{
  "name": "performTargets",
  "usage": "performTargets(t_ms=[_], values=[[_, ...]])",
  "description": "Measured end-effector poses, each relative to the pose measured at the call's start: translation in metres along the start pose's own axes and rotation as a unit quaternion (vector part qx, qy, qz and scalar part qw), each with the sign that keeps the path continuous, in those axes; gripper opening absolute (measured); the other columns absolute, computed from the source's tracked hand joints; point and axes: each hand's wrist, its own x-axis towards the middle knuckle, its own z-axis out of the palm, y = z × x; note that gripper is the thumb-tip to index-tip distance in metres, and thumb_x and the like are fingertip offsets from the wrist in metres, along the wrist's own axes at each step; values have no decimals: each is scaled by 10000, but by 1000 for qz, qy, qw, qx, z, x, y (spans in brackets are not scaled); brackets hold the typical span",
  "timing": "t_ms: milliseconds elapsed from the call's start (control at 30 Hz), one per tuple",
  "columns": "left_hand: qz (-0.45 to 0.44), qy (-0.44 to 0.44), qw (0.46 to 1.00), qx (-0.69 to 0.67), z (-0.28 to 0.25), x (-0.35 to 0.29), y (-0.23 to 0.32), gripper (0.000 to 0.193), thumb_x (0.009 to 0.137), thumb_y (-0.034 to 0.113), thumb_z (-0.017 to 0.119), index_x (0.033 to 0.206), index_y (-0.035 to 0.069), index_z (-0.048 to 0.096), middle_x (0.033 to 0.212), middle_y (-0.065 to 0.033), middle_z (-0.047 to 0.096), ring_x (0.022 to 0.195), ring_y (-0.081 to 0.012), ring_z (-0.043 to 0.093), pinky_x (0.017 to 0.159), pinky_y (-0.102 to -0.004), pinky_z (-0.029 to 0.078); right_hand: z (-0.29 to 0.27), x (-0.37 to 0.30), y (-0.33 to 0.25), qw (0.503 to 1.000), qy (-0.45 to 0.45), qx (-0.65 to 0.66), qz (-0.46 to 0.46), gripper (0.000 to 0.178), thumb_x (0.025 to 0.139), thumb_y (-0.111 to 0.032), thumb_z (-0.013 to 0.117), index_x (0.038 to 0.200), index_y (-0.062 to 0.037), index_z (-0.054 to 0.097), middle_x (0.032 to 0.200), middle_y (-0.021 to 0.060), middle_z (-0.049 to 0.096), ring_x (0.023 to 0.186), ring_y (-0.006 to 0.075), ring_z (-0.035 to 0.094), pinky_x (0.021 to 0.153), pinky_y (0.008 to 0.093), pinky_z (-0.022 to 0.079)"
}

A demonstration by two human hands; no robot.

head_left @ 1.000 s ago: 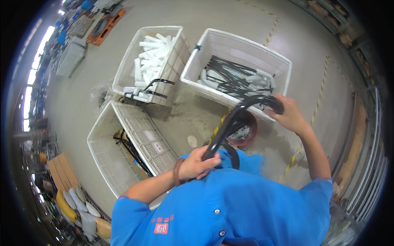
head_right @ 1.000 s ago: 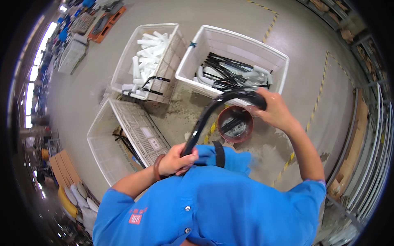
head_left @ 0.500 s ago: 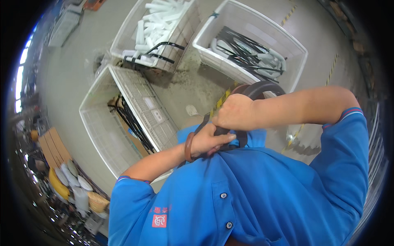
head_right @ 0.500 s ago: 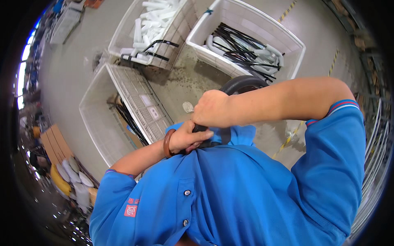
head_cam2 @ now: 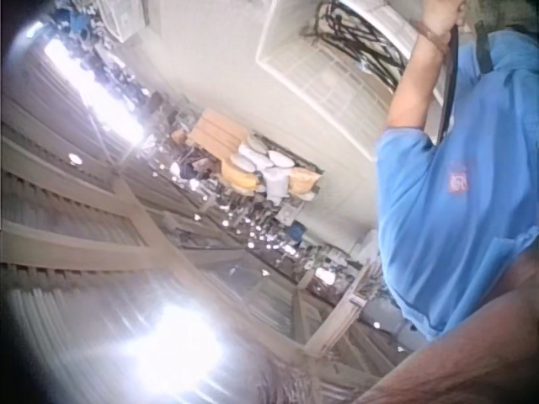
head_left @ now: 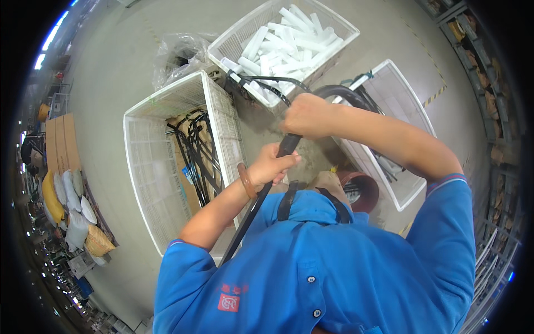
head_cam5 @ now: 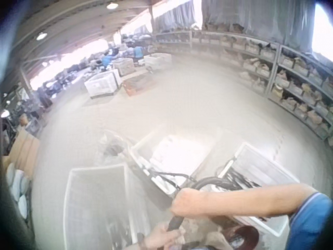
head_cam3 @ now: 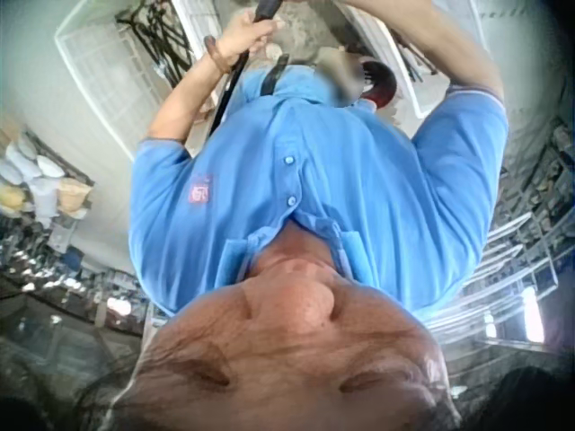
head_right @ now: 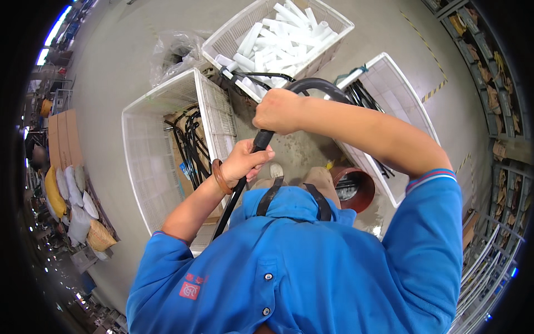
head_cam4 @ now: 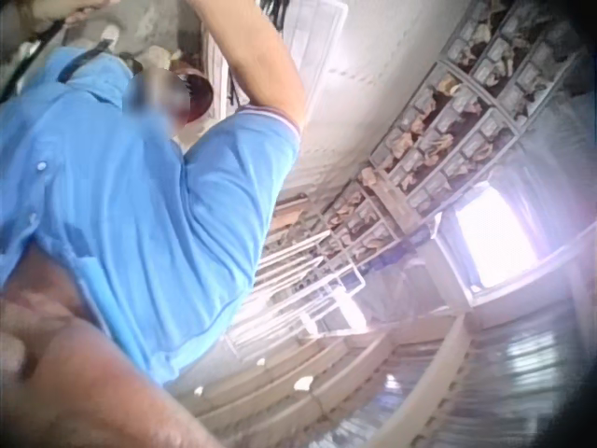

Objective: The person repeatedly picks up black plastic frames and white foam sleeves, slides the sleeves onto the frames, and places the assembled units into a white bin. The process is continuous and repetitive within a warehouse setting.

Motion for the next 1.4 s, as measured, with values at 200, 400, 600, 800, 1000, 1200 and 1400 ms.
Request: performTargets(t_ms=[200, 400, 600, 800, 1000, 1200, 1400], values=[[45, 124, 989, -73, -77, 41, 19, 213, 968, 247, 629, 1011, 72, 515, 619, 25, 463, 380, -59, 390, 352, -227, 315, 34, 108, 63, 985, 163, -48, -20, 93, 736, -197, 666, 720, -131, 602, 782, 26, 680, 840, 220, 674, 790, 356, 486], [64, 271, 918, -284, -179, 74, 7, 563, 1017, 581, 372, 1220, 69, 492, 595, 39, 395, 397, -60, 334, 368, -235, 280, 133, 207, 168, 928, 367, 55, -42, 402, 833, -172, 600, 1230, -114, 579, 1247, 103, 579, 1240, 270, 504, 1103, 441, 345], [-13, 365, 828, -426, -224, 113, -33, 559, 1003, 582, 409, 1241, 86, 512, 575, 43, 389, 359, -66, 312, 341, -242, 267, 396, 222, 416, 913, 3, 116, 391, 329, 871, -114, 544, 1186, -41, 604, 1241, 132, 598, 1203, 277, 529, 982, 405, 440], [4, 329, 770, -546, -221, 160, -62, 622, 1004, 564, 422, 1297, 18, 480, 585, 34, 384, 353, -49, 309, 325, -228, 267, 576, 217, 524, 891, -146, 118, 413, 737, 833, -217, 697, 1472, -123, 342, 1377, 109, 511, 1328, 265, 443, 1087, 451, 362], [-19, 331, 787, -520, -222, 181, -38, 601, 1024, 550, 370, 1315, 37, 487, 584, 37, 374, 344, -28, 308, 313, -205, 270, 579, 240, 501, 854, -253, 153, 427, 218, 835, -178, 665, 1040, -113, 703, 1133, 126, 622, 1068, 290, 632, 966, 444, 457], [-3, 319, 831, -456, -221, 171, 20, 615, 1022, 554, 376, 1311, 21, 475, 600, 35, 386, 368, -40, 313, 342, -213, 268, 425, 176, 507, 938, 98, 122, 308, 347, 682, -126, 750, 1005, -65, 638, 1070, 116, 582, 1026, 285, 572, 940, 400, 422], [57, 244, 882, -400, -210, 152, 72, 637, 1008, 581, 375, 1318, 32, 471, 609, 35, 397, 372, -43, 311, 346, -223, 279, 281, 54, 452, 864, 252, 251, 355, 595, 658, -33, 739, 1230, -95, 591, 1147, 117, 606, 1034, 319, 579, 927, 411, 440]])
